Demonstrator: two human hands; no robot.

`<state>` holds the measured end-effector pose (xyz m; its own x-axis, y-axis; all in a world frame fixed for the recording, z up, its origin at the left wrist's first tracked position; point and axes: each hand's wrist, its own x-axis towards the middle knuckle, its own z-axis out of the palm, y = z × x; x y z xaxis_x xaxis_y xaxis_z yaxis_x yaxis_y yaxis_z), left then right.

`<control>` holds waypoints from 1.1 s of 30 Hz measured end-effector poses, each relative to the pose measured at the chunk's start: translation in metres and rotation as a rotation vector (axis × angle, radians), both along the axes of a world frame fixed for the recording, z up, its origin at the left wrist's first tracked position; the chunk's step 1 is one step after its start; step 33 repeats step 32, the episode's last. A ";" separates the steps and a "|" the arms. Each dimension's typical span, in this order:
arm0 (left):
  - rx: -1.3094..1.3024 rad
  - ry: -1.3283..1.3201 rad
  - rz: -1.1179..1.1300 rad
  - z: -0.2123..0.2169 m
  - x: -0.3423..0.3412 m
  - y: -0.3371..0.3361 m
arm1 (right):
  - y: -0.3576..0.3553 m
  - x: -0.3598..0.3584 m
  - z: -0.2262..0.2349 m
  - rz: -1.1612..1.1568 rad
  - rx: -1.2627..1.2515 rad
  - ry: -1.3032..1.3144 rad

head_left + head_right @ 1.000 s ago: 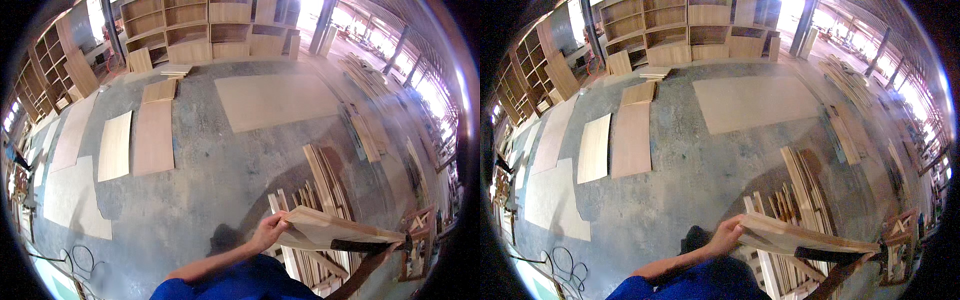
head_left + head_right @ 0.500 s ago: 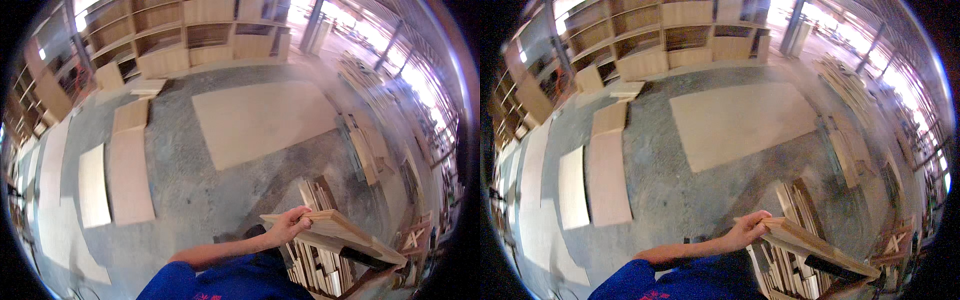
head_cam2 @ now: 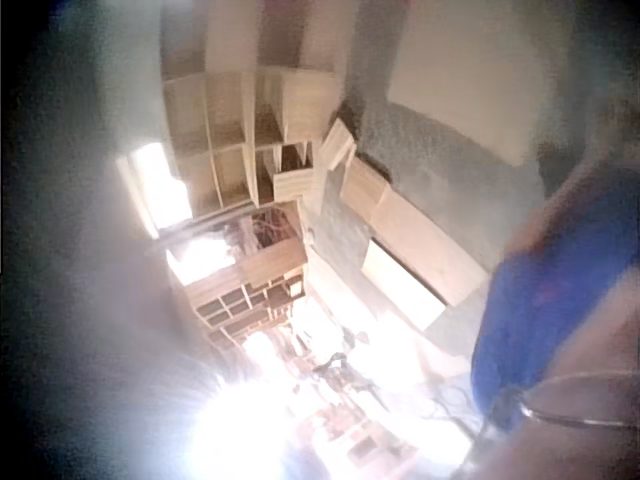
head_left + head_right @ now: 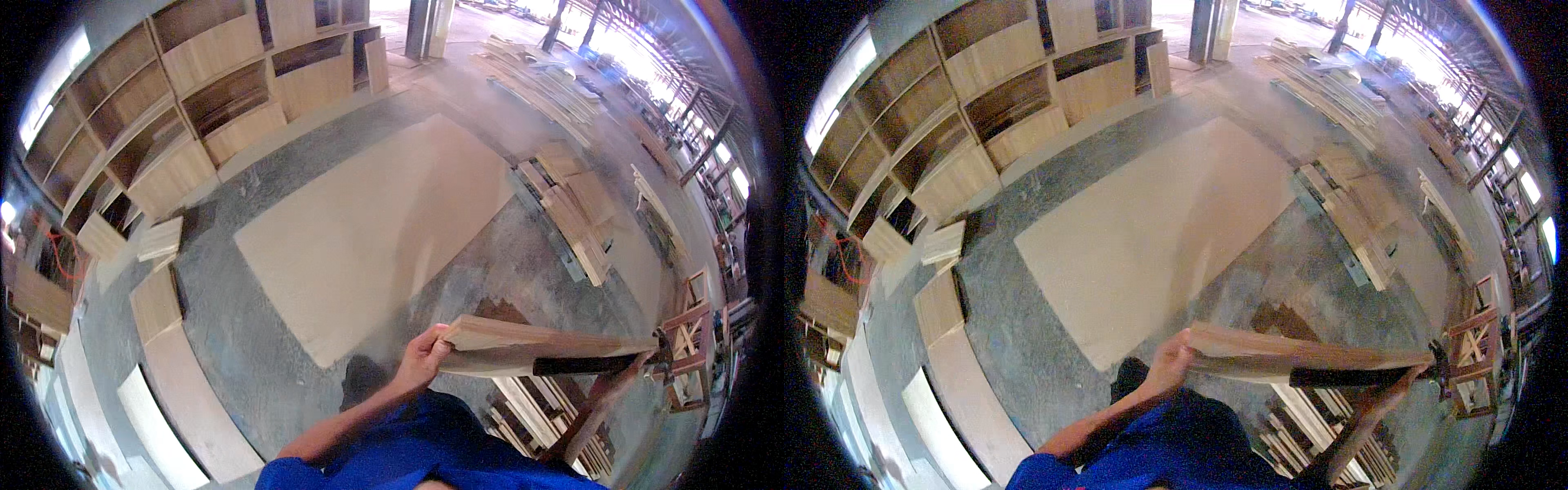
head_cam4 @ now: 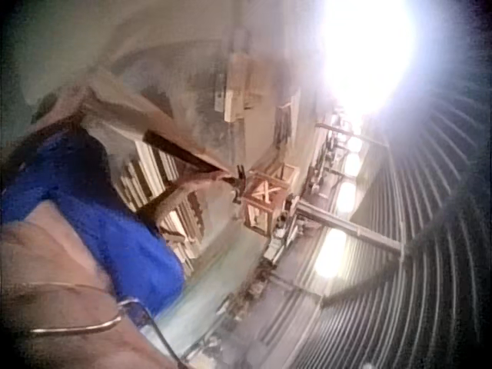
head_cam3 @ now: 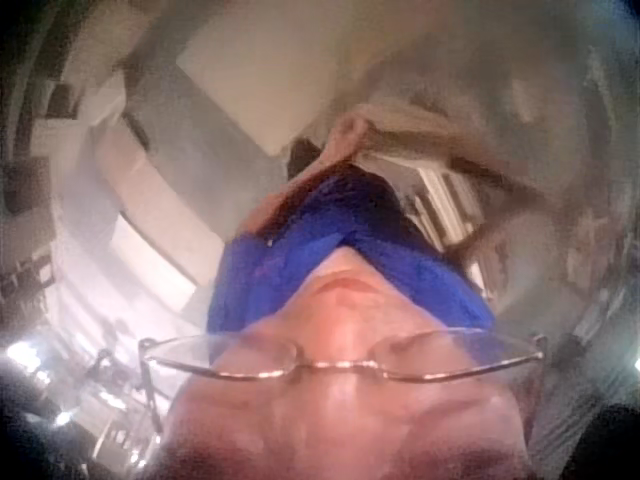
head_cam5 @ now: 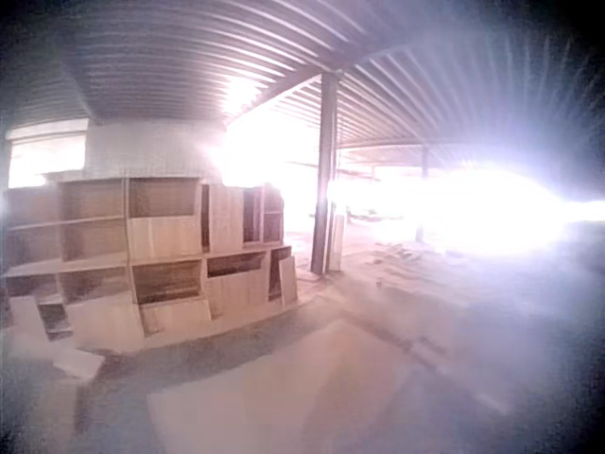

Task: The person applies glue to a wooden strip and attaches it to a wooden panel. They use a scraper to remove excess glue, then sand the edges with a sanding block. The person places the panel on a machine, retrieves a hammer, and carries the panel to a stack of wood.

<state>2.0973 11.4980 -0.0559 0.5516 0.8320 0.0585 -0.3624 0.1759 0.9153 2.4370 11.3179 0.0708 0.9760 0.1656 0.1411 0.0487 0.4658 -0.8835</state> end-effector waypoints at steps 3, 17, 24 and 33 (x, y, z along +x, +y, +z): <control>-0.063 0.009 0.038 0.003 0.027 0.126 | 0.116 0.052 -0.025 -0.003 -0.111 -0.073; 0.100 -0.082 -0.195 0.016 0.207 0.740 | 0.622 0.170 -0.009 -0.241 -0.060 -0.170; 0.084 0.010 -0.214 -0.021 0.334 1.034 | 0.914 0.287 -0.029 -0.302 0.043 -0.078; 0.054 0.134 0.028 -0.033 0.437 1.363 | 1.278 0.449 -0.036 -0.051 0.053 -0.051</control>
